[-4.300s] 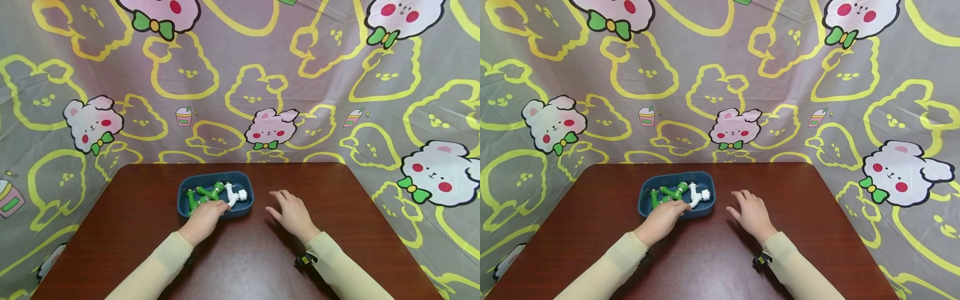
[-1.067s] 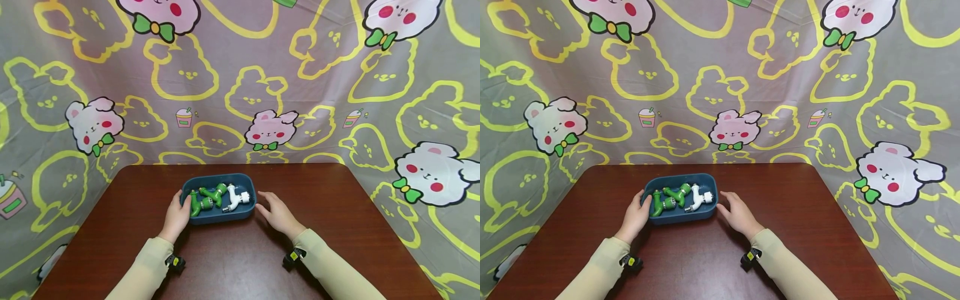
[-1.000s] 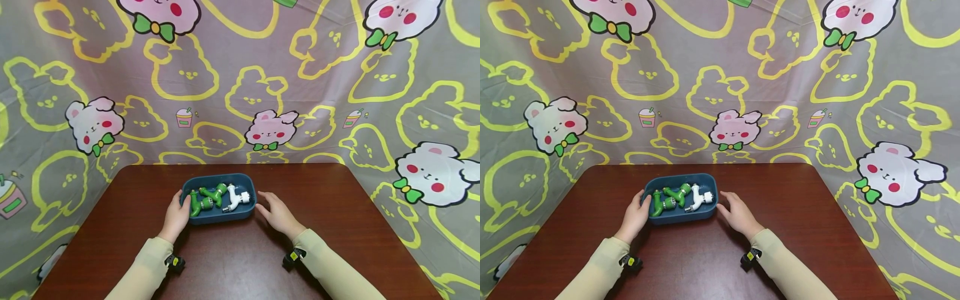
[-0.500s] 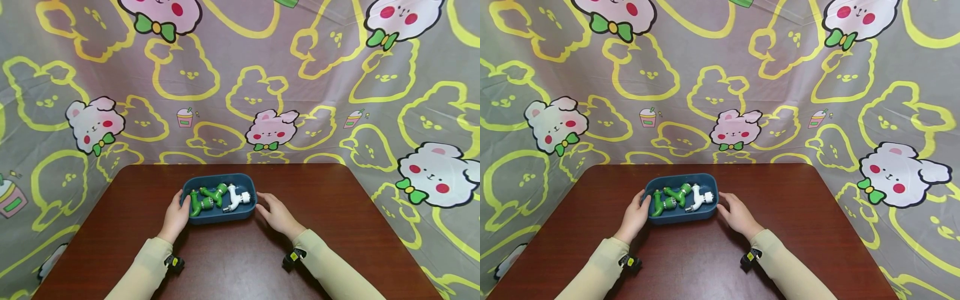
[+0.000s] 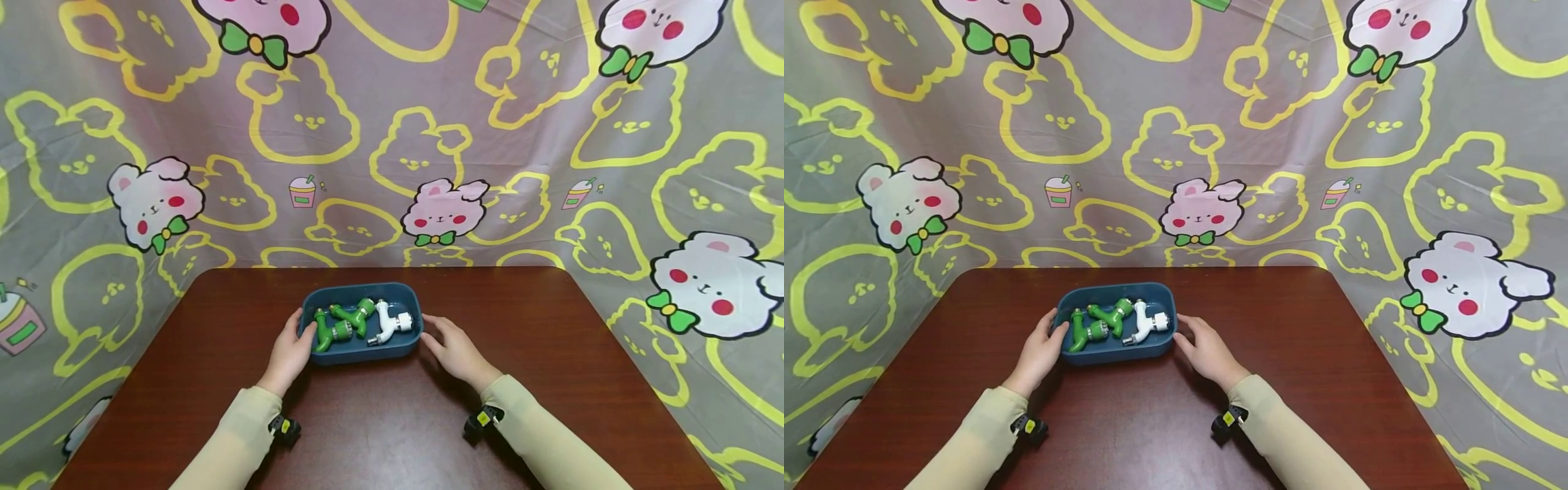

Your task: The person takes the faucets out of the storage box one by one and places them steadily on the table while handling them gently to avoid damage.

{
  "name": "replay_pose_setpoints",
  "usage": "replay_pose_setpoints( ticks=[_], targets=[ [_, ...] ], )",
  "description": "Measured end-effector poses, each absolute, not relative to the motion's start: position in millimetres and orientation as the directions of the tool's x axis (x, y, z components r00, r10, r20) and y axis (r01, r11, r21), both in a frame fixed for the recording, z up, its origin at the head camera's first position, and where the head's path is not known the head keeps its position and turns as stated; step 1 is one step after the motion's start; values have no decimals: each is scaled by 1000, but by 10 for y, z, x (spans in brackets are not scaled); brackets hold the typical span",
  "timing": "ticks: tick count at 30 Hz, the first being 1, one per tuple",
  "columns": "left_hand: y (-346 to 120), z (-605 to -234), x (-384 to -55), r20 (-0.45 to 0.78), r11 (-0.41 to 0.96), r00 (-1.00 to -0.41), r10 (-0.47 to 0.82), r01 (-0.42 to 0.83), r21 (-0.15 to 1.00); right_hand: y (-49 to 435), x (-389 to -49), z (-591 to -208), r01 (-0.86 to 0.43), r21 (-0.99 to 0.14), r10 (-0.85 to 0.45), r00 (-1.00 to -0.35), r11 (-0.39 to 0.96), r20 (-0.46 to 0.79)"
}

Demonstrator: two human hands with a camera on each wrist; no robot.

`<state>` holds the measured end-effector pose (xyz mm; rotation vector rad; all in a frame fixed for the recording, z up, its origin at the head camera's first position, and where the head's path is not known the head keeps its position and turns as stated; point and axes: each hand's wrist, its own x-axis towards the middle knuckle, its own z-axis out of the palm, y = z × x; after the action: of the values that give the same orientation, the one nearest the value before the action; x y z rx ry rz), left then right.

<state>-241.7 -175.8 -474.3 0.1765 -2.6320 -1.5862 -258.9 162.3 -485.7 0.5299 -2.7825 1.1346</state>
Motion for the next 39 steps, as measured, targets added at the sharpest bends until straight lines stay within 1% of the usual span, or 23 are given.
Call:
replay_pose_setpoints(
  ticks=[6,13,25,39],
  targets=[
    [-1750,-4763,-2437,4,465,-996,-92,-40,884,1652,-2580,-4834,-324,-677,-258,-945,660,201],
    [-1738,-4769,-2449,-23,422,-998,-57,-45,905,1692,-2580,-4862,-340,-678,-245,-940,652,237],
    [-1699,-4781,-2467,-47,394,-999,-11,-47,918,1778,-2538,-4841,-298,-700,-222,-954,649,201],
    [-1669,-4783,-2480,-57,430,-998,38,-35,902,1862,-2498,-4838,-302,-703,-218,-953,644,210]
  ],
)
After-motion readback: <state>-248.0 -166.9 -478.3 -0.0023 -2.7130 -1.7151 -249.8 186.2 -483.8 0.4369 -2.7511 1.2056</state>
